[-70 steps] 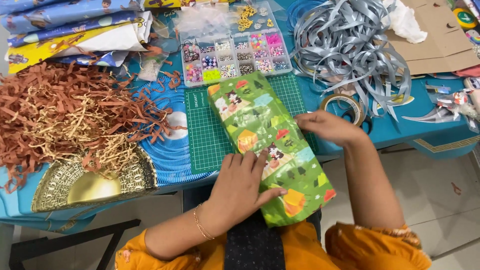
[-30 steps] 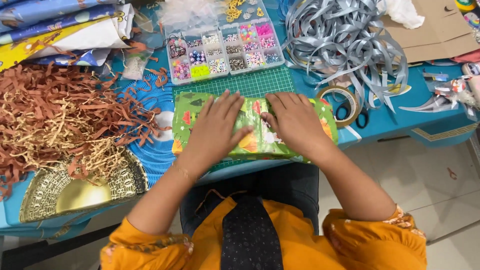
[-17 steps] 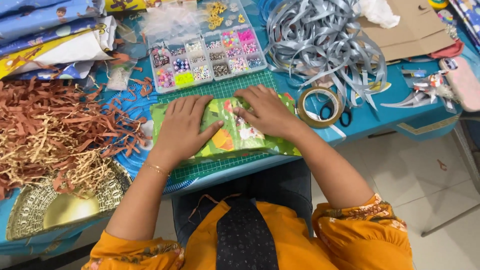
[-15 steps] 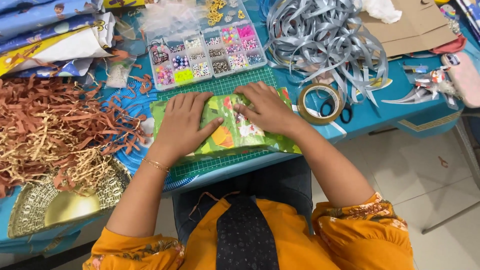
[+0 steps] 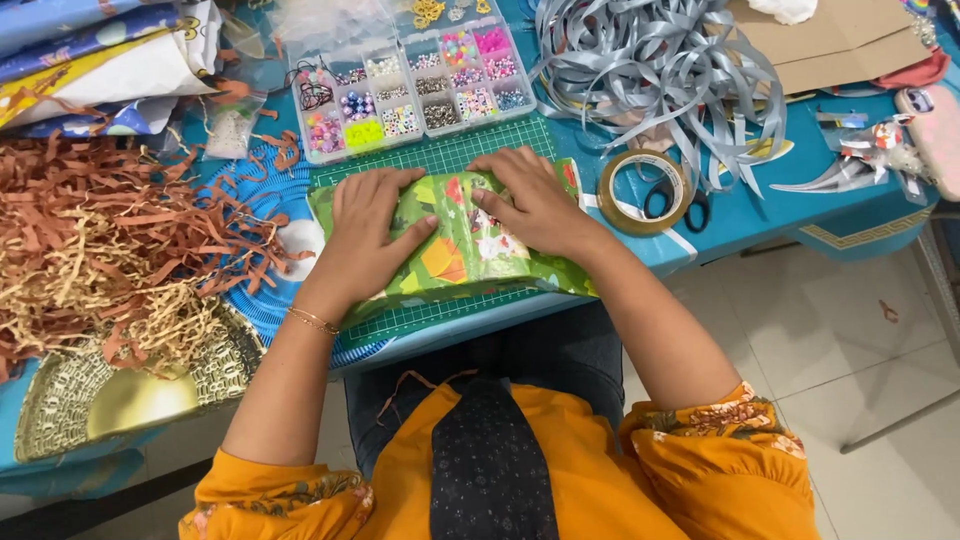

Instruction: The person wraps a small cardboard box with green patterned wrapping paper, folds the edges, and secures the seams with clear tape. They use scissors to cut tape and smooth the paper around the box.

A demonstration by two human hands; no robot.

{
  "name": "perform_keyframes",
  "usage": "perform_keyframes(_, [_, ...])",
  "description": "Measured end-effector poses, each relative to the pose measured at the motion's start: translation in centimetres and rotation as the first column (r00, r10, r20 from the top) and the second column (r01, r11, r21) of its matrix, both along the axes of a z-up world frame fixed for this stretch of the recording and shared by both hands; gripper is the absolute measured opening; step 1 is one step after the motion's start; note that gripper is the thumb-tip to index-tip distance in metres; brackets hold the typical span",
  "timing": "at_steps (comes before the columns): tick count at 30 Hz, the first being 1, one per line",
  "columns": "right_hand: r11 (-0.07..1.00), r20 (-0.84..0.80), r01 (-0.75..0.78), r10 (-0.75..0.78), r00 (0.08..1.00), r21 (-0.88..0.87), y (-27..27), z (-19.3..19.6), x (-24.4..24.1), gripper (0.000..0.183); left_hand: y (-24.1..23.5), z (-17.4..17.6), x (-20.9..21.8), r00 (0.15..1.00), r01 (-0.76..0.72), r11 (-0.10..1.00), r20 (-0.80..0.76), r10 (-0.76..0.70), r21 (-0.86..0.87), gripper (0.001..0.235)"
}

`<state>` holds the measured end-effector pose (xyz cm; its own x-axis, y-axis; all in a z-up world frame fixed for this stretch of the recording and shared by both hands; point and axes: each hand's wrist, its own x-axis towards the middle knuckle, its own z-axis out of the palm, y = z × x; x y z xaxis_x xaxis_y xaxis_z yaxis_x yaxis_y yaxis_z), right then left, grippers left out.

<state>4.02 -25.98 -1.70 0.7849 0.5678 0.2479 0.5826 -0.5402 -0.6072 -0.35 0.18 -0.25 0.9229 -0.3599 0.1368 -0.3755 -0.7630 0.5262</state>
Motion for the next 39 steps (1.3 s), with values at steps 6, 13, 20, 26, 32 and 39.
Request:
perform_keyframes(6, [0.985, 0.0, -0.039, 0.04, 0.999, 0.167, -3.6, 4.1, -0.4, 0.044, 0.0, 2.2, 0.2, 0.997, 0.026, 0.994, -0.073, -0.018, 0.11, 0.071])
perform_keyframes(13, [0.753, 0.179, 0.62, -0.594, 0.784, -0.219, -14.2, 0.7, -7.3, 0.034, -1.3, 4.6, -1.4, 1.0, -0.006, 0.975, 0.01, 0.003, 0.224, 0.079])
perform_keyframes(20, [0.662, 0.316, 0.666, -0.587, 0.746, -0.343, -12.6, -2.6, -8.9, 0.028, -4.8, 5.0, -6.1, 0.942, 0.023, 0.973, 0.32, -0.098, 0.23, 0.075])
perform_keyframes(26, [0.722, 0.357, 0.64, -0.544, 0.759, -0.261, -12.9, -3.5, -8.7, 0.025, -7.8, 3.9, -9.4, 0.839, 0.439, 0.898, 0.366, -0.402, -0.019, 0.054])
perform_keyframes(32, [0.703, 0.499, 0.71, -0.603, 0.623, -0.037, -13.2, -1.7, -10.3, 0.022, -9.3, 3.7, -9.0, 0.851, 0.447, 0.886, 0.362, -0.38, -0.12, 0.041])
perform_keyframes(39, [0.852, 0.497, 0.48, -0.516, 0.698, 0.21, -11.0, 0.3, -14.7, 0.019, -11.0, 5.9, -8.0, 0.948, 0.312, 0.847, 0.2, -0.248, -0.431, 0.042])
